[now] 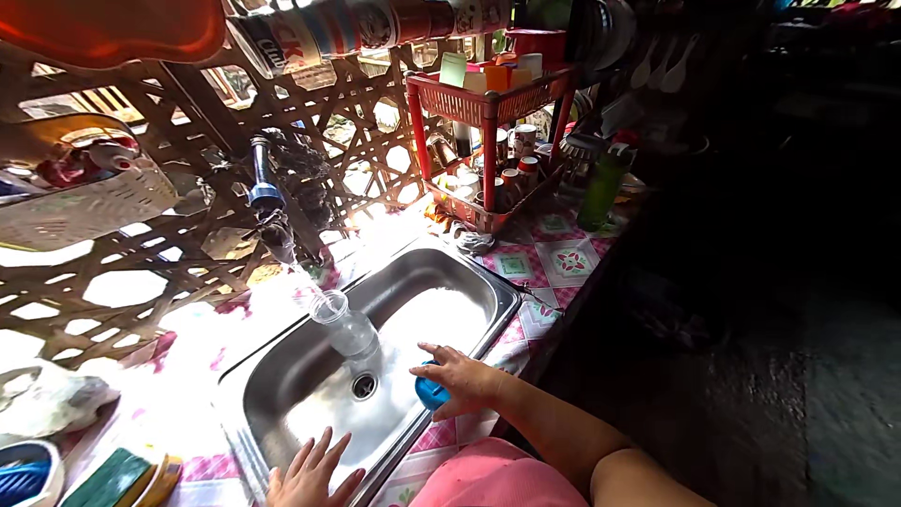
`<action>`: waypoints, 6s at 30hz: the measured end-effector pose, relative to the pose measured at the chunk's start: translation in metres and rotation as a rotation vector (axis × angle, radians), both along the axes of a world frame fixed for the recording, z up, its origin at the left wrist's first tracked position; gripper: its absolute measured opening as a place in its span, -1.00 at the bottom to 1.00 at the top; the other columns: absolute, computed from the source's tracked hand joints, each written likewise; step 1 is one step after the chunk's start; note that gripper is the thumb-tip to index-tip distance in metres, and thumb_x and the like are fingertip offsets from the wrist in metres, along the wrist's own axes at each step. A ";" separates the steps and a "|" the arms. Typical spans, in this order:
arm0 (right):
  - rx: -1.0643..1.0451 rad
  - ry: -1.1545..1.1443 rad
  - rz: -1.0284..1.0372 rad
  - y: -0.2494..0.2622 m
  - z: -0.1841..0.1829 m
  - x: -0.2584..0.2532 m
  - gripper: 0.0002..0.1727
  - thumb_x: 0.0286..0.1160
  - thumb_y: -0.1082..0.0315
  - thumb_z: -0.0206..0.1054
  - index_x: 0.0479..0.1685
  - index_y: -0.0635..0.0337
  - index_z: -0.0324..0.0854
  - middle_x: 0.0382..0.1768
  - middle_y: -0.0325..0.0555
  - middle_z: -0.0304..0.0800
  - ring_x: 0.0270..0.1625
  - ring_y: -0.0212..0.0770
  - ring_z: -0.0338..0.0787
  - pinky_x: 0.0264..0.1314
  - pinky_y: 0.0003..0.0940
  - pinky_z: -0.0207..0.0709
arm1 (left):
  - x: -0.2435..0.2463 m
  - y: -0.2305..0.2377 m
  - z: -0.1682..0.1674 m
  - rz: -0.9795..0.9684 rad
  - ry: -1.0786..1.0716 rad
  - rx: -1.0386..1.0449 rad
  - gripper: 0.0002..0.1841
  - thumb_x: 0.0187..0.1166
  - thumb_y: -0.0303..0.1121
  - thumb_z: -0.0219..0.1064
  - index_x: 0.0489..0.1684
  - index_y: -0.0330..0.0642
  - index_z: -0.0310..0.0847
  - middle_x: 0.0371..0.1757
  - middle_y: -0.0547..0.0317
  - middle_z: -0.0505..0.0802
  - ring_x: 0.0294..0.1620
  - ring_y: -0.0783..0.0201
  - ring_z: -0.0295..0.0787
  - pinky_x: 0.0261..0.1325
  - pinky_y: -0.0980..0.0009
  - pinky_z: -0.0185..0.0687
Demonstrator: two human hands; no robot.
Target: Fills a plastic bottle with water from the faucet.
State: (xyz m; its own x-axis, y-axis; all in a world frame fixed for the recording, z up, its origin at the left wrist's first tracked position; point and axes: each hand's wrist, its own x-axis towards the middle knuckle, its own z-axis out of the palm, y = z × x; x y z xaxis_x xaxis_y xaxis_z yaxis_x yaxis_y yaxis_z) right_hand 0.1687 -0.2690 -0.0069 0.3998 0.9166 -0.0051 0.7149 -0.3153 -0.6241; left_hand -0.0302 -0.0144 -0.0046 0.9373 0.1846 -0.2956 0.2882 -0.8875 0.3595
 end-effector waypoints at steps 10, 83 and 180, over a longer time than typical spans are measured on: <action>-0.016 -0.089 0.070 -0.001 -0.014 0.004 -0.10 0.15 0.11 0.70 0.62 0.15 0.46 0.57 0.21 0.49 0.59 0.28 0.45 0.60 0.27 0.30 | 0.003 0.001 -0.005 0.003 -0.058 0.019 -0.30 0.53 0.12 0.41 0.62 -0.08 0.54 0.78 -0.36 0.29 0.81 -0.49 -0.02 0.66 -0.59 -0.29; -0.028 0.004 0.178 0.017 -0.010 -0.004 -0.17 0.20 0.21 0.69 0.59 0.17 0.49 0.63 0.24 0.41 0.63 0.27 0.44 0.60 0.28 0.31 | -0.006 0.000 -0.008 0.083 -0.342 -0.070 -0.47 0.78 -0.02 -0.01 -0.06 -0.11 0.94 0.66 -0.18 0.54 0.80 -0.54 -0.05 0.51 -0.73 -0.71; 0.873 1.665 -1.093 -0.022 0.005 -0.012 -0.44 0.62 -0.23 0.02 0.23 0.04 0.47 -0.01 0.08 0.72 -0.10 0.00 0.80 -0.22 -0.15 0.70 | 0.238 0.056 0.243 0.353 -0.363 0.406 -0.63 0.75 -0.23 0.15 0.37 -0.24 0.53 0.17 -0.38 0.76 0.24 -0.38 0.73 0.10 -0.35 0.62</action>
State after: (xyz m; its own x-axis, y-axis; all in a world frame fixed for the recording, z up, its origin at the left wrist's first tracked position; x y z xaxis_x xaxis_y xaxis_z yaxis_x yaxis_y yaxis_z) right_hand 0.1568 -0.2908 -0.0019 0.6930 0.3543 -0.6279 -0.7040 0.5205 -0.4832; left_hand 0.2074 0.0421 0.2385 0.8267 0.5305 0.1873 0.5110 -0.8473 0.1445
